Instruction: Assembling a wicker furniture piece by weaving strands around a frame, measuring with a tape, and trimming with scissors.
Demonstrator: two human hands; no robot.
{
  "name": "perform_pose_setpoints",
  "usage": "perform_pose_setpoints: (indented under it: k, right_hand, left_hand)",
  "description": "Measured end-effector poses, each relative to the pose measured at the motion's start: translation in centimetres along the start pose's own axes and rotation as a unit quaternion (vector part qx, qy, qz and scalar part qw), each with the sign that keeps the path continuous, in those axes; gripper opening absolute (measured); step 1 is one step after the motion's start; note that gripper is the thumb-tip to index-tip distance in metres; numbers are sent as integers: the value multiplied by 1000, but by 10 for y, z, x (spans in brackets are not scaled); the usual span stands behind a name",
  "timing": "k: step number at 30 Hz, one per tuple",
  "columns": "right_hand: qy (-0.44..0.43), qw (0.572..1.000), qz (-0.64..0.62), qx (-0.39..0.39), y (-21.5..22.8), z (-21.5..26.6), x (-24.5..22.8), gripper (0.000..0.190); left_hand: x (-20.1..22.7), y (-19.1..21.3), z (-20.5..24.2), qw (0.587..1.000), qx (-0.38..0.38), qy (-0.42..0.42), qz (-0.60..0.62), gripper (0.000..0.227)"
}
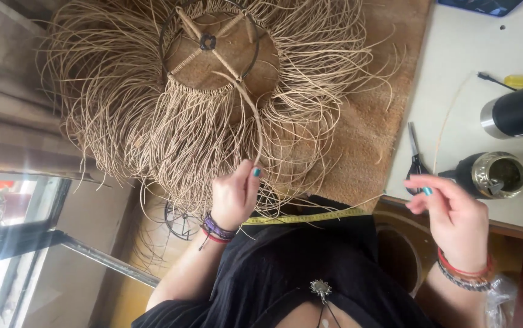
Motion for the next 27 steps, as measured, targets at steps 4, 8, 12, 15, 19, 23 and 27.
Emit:
perform_pose_setpoints:
  k: [4, 8, 12, 15, 19, 23, 27]
  right_hand:
    - [-8, 995, -97, -27, -26, -3, 15, 22]
    - [17, 970, -226, -90, -79, -31, 1, 20]
    - [23, 880, -464, -104, -120, -43, -1, 14]
    - [45, 916, -387, -97, -125, -49, -15, 16]
    - [86, 972, -212, -43, -121, -47, -48, 21]
    - [133, 982, -132, -24, -127, -47, -46, 18]
    - [129, 982, -130, -54, -110, -49, -65, 25]
  left_hand:
    - [21, -30, 2, 997, -46, -56, 7, 36]
    - [62, -57, -2, 979, -161, -80, 97, 17]
    - [111, -27, -21, 922, -238, -98, 289, 18]
    - [78, -62, -9, 866, -243, 13, 438, 36]
    - [80, -24, -34, 900, -79, -33, 428, 61]
    - [69, -17, -49, 833, 90, -22, 545, 36]
    - [32, -6, -67, 722, 139, 139, 663, 23]
Point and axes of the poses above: each hand's wrist, its own z-axis away from the middle knuckle, its own y-axis out of the back of the hand, x = y × z, the point moved 5 cm from there along -z, towards the middle knuckle, and after that the axes turned 8 degrees about -x, right-handed, at the moved point
